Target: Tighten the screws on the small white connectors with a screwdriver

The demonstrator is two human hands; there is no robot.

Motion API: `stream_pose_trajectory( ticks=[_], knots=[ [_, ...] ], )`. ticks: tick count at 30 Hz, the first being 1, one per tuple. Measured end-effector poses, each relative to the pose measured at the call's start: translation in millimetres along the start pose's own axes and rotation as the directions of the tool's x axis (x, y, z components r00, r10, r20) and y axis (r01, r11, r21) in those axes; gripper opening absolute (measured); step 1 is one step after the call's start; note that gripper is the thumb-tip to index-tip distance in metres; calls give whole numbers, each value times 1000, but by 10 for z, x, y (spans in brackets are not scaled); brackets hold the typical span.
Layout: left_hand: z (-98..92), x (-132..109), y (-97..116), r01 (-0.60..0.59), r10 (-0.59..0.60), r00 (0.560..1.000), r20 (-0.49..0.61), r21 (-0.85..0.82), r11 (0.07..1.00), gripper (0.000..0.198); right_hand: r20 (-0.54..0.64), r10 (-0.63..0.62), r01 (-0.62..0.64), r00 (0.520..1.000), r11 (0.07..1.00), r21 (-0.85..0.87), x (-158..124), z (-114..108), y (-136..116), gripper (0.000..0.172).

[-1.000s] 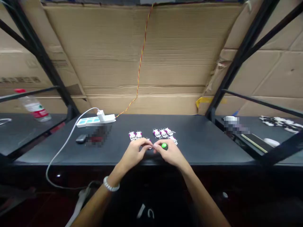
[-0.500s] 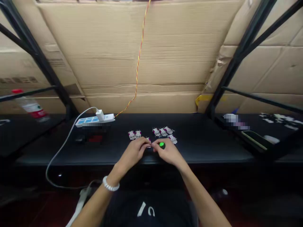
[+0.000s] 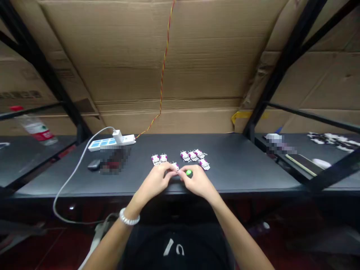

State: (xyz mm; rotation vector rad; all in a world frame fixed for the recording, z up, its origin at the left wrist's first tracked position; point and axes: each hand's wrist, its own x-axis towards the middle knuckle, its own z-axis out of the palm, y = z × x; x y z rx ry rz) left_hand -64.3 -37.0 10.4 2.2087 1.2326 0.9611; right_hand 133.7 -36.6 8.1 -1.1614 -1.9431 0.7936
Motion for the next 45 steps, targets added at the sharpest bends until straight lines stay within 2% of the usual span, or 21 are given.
stream_pose_trajectory(
  ticks=[3, 8, 15, 45],
  knots=[
    [32, 10, -57, -6, 7, 1000, -28, 19, 1000, 14, -14, 7, -7, 1000, 1000, 3, 10, -10, -1, 26],
    [112, 28, -158, -79, 92, 991, -92, 144, 986, 15, -71, 7, -6, 997, 1000, 23, 24, -97, 22, 21],
    [257, 8, -237, -51, 84, 990, -115, 269, 962, 16, -82, 19, -17, 996, 999, 29, 19, -183, 40, 18],
    [343, -28, -146, -13, 52, 993, -104, 349, 937, 19, -101, 11, -9, 995, 1000, 18, -33, -283, -42, 16]
  ],
)
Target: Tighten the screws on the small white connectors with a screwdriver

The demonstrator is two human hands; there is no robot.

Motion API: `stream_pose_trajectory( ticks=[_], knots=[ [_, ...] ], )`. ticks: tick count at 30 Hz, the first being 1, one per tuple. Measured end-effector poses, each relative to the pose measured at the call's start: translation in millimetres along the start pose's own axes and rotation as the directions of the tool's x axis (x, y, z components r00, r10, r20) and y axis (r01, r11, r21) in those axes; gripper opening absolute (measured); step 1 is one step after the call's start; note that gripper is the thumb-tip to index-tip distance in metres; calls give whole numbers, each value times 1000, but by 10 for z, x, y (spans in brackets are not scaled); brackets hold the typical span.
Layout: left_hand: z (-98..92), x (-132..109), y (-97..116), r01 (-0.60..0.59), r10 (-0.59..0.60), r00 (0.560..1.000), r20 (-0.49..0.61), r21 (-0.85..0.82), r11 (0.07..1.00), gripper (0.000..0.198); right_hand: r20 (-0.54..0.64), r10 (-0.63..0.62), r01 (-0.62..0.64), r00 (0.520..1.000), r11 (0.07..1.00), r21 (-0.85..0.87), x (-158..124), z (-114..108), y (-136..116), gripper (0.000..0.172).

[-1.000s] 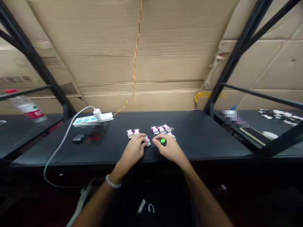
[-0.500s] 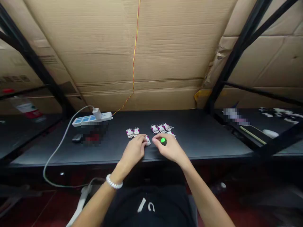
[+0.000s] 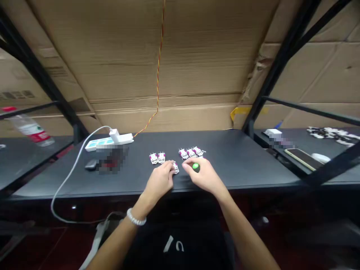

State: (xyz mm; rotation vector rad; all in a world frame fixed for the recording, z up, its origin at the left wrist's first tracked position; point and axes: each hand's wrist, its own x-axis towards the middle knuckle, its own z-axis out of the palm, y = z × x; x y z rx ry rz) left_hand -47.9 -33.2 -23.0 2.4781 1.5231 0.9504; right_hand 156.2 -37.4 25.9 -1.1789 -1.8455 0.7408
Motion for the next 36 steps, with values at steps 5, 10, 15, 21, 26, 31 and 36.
stream_pose_trajectory(
  ticks=[5, 10, 15, 21, 26, 31, 36],
  knots=[
    [22, -8, 16, -25, 25, 1000, -15, -14, 1000, 19, -14, -4, 4, 1000, 1000, 8, -2, -60, -34, 18],
    [45, -28, 105, -24, 24, 999, -35, 16, 1000, 16, -178, -21, 46, 984, 990, 136, -73, -376, -30, 24],
    [81, -48, 194, -28, 28, 999, -22, -5, 1000, 16, -215, -66, 166, 974, 857, 487, -235, -814, 12, 38],
    [84, -77, 274, -115, 116, 993, 7, -60, 992, 16, -324, -124, 248, 938, 892, 379, -308, -848, -20, 42],
    [58, -89, 268, -108, 112, 993, 33, -89, 990, 16, -386, -166, 309, 907, 886, 345, -164, -516, -102, 42],
    [55, -85, 260, -108, 113, 993, 29, -124, 986, 16, -382, -172, 317, 908, 878, 358, -66, -300, -97, 41],
    [50, -76, 276, -102, 106, 994, 21, -133, 986, 16, -376, -161, 304, 912, 883, 358, -76, -279, -78, 43]
  ],
)
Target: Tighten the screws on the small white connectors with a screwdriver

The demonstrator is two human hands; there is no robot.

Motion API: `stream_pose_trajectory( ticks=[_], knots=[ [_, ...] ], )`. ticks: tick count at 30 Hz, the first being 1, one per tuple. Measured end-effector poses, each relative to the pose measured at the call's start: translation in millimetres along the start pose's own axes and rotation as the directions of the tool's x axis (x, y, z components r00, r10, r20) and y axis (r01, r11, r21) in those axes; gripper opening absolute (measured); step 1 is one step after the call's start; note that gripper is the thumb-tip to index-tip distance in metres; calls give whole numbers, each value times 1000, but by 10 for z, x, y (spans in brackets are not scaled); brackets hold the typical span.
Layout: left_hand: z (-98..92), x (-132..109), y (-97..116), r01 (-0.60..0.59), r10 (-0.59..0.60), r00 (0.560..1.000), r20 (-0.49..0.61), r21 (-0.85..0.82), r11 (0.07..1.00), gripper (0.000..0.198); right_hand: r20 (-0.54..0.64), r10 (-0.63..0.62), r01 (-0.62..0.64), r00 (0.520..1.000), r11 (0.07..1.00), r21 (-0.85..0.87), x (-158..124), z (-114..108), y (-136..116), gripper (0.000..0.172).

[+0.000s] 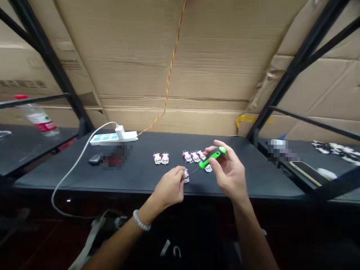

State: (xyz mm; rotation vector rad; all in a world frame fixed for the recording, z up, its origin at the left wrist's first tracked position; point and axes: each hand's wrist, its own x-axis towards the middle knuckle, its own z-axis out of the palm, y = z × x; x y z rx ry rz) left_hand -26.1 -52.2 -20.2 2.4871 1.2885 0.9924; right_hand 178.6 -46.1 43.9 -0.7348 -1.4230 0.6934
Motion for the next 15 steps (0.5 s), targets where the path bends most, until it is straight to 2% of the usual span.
stream_pose_trajectory(
  ticks=[11, 15],
  knots=[
    [43, -20, -35, 9, -9, 1000, 10, 11, 1000, 19, 16, 10, -10, 1000, 999, -34, -22, 28, 2, 47],
    [44, -13, -31, -12, 12, 1000, 9, 15, 1000, 18, 16, -2, 3, 1000, 998, -64, -7, 101, -21, 48]
  ],
)
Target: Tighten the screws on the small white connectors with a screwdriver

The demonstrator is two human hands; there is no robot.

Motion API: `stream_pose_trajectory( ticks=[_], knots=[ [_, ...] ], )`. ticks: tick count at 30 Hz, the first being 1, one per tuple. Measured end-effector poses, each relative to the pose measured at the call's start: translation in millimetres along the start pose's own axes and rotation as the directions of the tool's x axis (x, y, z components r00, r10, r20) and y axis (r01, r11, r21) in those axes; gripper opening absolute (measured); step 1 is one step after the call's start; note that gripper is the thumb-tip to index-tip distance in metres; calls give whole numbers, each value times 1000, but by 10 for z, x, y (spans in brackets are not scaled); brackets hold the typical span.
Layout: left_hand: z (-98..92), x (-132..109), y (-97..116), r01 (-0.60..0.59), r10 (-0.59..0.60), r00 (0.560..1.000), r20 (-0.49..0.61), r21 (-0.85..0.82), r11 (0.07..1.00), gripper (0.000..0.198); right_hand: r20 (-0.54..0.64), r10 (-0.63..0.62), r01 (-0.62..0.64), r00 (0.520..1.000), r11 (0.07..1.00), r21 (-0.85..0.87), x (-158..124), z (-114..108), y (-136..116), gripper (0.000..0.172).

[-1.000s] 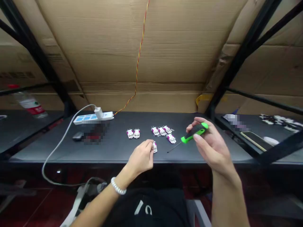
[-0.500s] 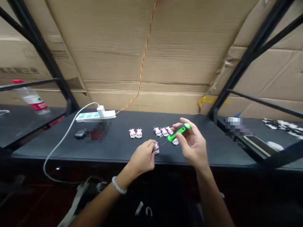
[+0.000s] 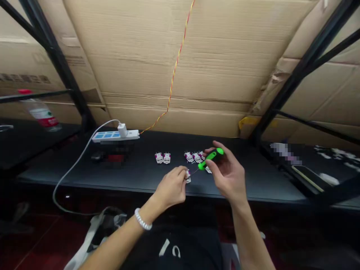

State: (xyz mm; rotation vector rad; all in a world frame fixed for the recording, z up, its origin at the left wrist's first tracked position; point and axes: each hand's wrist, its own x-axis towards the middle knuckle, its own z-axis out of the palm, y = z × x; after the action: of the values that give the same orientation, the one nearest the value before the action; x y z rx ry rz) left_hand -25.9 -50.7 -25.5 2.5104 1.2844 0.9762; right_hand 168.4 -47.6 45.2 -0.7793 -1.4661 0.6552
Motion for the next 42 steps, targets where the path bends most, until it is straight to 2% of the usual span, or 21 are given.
stream_pose_trajectory(
  ticks=[7, 12, 16, 18, 24, 27, 31, 35, 38, 42],
  knots=[
    [1, 16, 15, -12, 12, 1000, 3, 21, 1000, 26, 101, -120, 137, 988, 973, -186, 204, 231, 35, 50],
    [16, 19, -6, -2, 2, 1000, -21, -29, 1000, 24, 112, -189, 215, 976, 927, -309, 252, 234, 17, 45],
    [43, 16, -9, 18, -20, 999, -44, -38, 999, 23, 236, -117, 154, 965, 977, -146, 208, 194, -9, 48],
    [58, 15, 5, 26, -27, 999, -44, -17, 1000, 24, 257, -120, 147, 959, 985, -89, 202, 201, -13, 46],
    [78, 25, 60, 51, -50, 998, -47, 23, 998, 19, 197, -266, 313, 944, 909, -276, 240, 257, -73, 40],
    [87, 30, 60, 57, -57, 997, -56, 5, 998, 21, 231, -242, 291, 942, 933, -211, 226, 238, -103, 40],
    [85, 36, 58, 76, -77, 995, -56, -15, 997, 21, 281, -156, 170, 947, 985, -28, 193, 183, -77, 39],
    [54, 39, 83, 111, -113, 993, -45, -35, 993, 21, 212, -172, 201, 962, 971, -126, 202, 146, -35, 35],
    [40, 44, 111, 133, -134, 991, -30, -29, 991, 20, 195, -219, 257, 956, 945, -201, 206, 127, -38, 41],
    [55, 68, 135, 164, -164, 986, -17, 19, 986, 17, 238, -223, 262, 946, 954, -149, 184, 109, -71, 45]
  ],
)
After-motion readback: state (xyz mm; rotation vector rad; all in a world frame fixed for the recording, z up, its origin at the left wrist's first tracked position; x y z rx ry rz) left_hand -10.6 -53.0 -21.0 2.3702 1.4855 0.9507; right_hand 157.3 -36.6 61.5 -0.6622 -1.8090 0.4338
